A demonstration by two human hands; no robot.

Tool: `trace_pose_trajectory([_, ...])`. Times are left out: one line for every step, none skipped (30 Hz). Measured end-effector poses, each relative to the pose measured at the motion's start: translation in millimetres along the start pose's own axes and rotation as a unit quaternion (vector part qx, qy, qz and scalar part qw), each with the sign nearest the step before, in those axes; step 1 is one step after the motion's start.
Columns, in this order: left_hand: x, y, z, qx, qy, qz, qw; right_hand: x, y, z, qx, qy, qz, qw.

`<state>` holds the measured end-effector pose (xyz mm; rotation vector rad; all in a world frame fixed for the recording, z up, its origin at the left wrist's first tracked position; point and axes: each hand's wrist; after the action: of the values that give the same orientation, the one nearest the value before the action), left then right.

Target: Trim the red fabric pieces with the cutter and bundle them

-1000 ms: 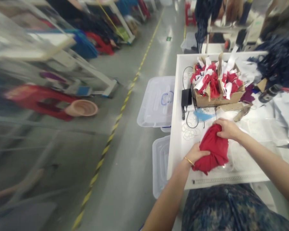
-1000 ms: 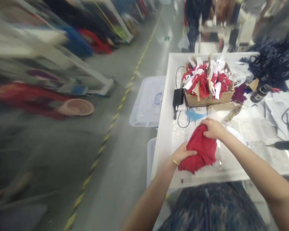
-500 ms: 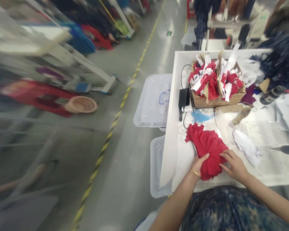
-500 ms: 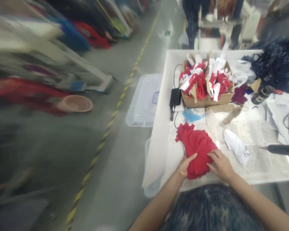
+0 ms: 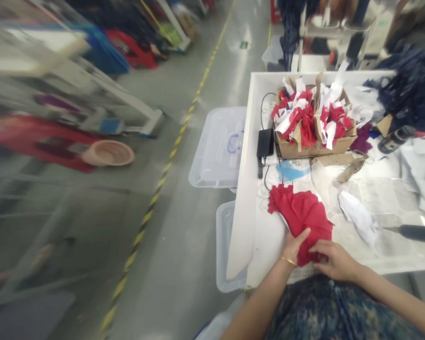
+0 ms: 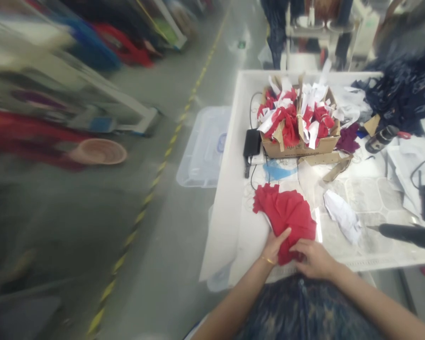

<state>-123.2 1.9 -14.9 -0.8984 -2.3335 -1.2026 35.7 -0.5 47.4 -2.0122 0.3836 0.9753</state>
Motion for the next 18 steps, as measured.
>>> trace_pose_trajectory([1,2.4,-2,-0.001,0.018,0.015,1.0,0,-1,0,-0.003,0.01,0.019,1.0])
trace_pose_trajectory([2,4.0,-3,-0.003,0.033,0.028,0.999,1,-3,1,0.004,0.022,0.033,0.999])
trace_pose_trajectory([2,4.9,-4,-0.006,0.043,0.037,0.998,3,-4,2,0.022,0.038,0.038,0.998])
trace_pose_trajectory([1,4.9,-4,-0.01,0.048,0.043,0.998,6,-5,3,0.051,0.056,0.032,0.997])
trace_pose_trajectory([1,4.3,-4,-0.013,0.051,0.047,0.998,11,-6,5,0.085,0.076,0.019,0.993])
trace_pose_trajectory([1,3.0,-4,-0.017,0.052,0.049,0.997,16,-6,8,0.117,0.099,0.005,0.988])
trace_pose_trajectory([1,1.1,-3,-0.021,0.052,0.05,0.997,22,-7,10,0.143,0.121,-0.011,0.982])
trace_pose_trajectory([1,-1.1,-2,-0.026,0.051,0.05,0.997,28,-7,13,0.159,0.141,-0.028,0.977])
trace_pose_trajectory([2,-3.6,-1,-0.031,0.048,0.05,0.997,33,-8,16,0.163,0.158,-0.043,0.973])
trace_pose_trajectory([3,-6.2,0,-0.039,0.043,0.05,0.997,37,-9,19,0.159,0.17,-0.058,0.971])
trace_pose_trajectory([5,-8.8,0,-0.049,0.038,0.051,0.997,40,-11,22,0.148,0.179,-0.071,0.97])
trace_pose_trajectory([7,-11.2,1,-0.06,0.032,0.052,0.996,41,-14,25,0.134,0.185,-0.083,0.97])
trace_pose_trajectory([9,-13.3,1,-0.072,0.028,0.052,0.996,40,-17,28,0.12,0.189,-0.093,0.97])
trace_pose_trajectory([11,-15.1,2,-0.084,0.024,0.051,0.995,38,-22,32,0.105,0.189,-0.104,0.971])
trace_pose_trajectory([13,-16.6,1,-0.096,0.022,0.05,0.994,35,-27,36,0.09,0.187,-0.113,0.972])
trace_pose_trajectory([16,-17.9,1,-0.107,0.021,0.049,0.993,30,-33,41,0.077,0.184,-0.122,0.972])
trace_pose_trajectory([18,-18.9,0,-0.118,0.019,0.049,0.992,24,-39,46,0.064,0.178,-0.13,0.973])
trace_pose_trajectory([21,-19.9,-1,-0.127,0.017,0.049,0.991,18,-44,53,0.053,0.173,-0.138,0.974])
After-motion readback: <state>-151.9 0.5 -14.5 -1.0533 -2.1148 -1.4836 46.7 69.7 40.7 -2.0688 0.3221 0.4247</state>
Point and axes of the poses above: each hand's wrist, its own z-axis towards the middle knuckle, its own y-axis out of the palm, x = y × z, and after that the axes turned 14 degrees about y, right-handed
